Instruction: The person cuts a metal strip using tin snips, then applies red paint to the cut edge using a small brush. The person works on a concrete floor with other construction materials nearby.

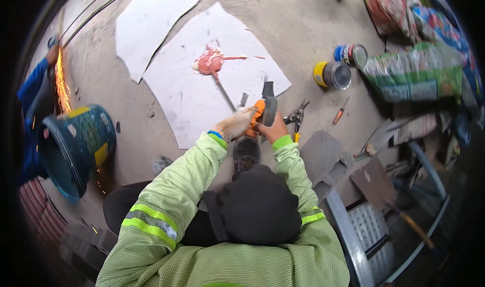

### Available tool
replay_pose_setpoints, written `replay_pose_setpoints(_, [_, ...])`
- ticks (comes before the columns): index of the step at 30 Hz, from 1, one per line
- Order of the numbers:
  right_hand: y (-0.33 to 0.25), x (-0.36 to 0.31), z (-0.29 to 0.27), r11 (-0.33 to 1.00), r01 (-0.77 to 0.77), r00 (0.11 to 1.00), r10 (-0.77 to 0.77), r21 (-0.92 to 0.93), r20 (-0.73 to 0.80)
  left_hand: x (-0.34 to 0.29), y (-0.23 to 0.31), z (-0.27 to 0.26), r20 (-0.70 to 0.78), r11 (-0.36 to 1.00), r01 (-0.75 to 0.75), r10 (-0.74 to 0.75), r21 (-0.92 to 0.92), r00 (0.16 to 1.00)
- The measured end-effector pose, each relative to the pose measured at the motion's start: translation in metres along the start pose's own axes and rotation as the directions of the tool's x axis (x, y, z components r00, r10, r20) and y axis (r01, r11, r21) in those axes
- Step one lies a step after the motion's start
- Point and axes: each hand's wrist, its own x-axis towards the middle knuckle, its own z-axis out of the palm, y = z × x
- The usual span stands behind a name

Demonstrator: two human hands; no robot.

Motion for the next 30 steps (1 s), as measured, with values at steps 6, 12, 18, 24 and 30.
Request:
replay_pose_setpoints(6, [0.016, 0.008, 0.003, 0.985, -0.072, 0.950, 0.018, -0.160, -0.313, 0.009, -0.016, -0.020, -0.667, 0.735, 0.317, 0.241, 0.600, 0.705])
replay_pose_setpoints(12, [0.002, 0.006, -0.002, 0.951, 0.125, 0.971, -0.175, -0.283, -0.160, 0.026, -0.034, -0.036, -0.729, 0.774, 0.286, 0.305, 0.564, 0.612])
replay_pose_setpoints(18, [-0.001, -0.006, 0.011, 0.858, 0.301, 0.943, -0.333, -0.417, -0.004, -0.012, -0.022, -0.061, -0.704, 0.742, 0.362, 0.203, 0.564, 0.680])
replay_pose_setpoints(24, [0.006, 0.002, 0.045, 0.807, 0.449, 0.879, -0.477, -0.383, 0.024, -0.044, -0.016, -0.086, -0.539, 0.831, 0.075, 0.287, 0.552, 0.792])
replay_pose_setpoints(30, [-0.077, -0.001, 0.049, 0.965, 0.264, 0.940, -0.253, -0.015, 0.231, -0.067, -0.004, -0.072, -0.611, 0.990, -0.100, 0.138, 0.096, 0.779])
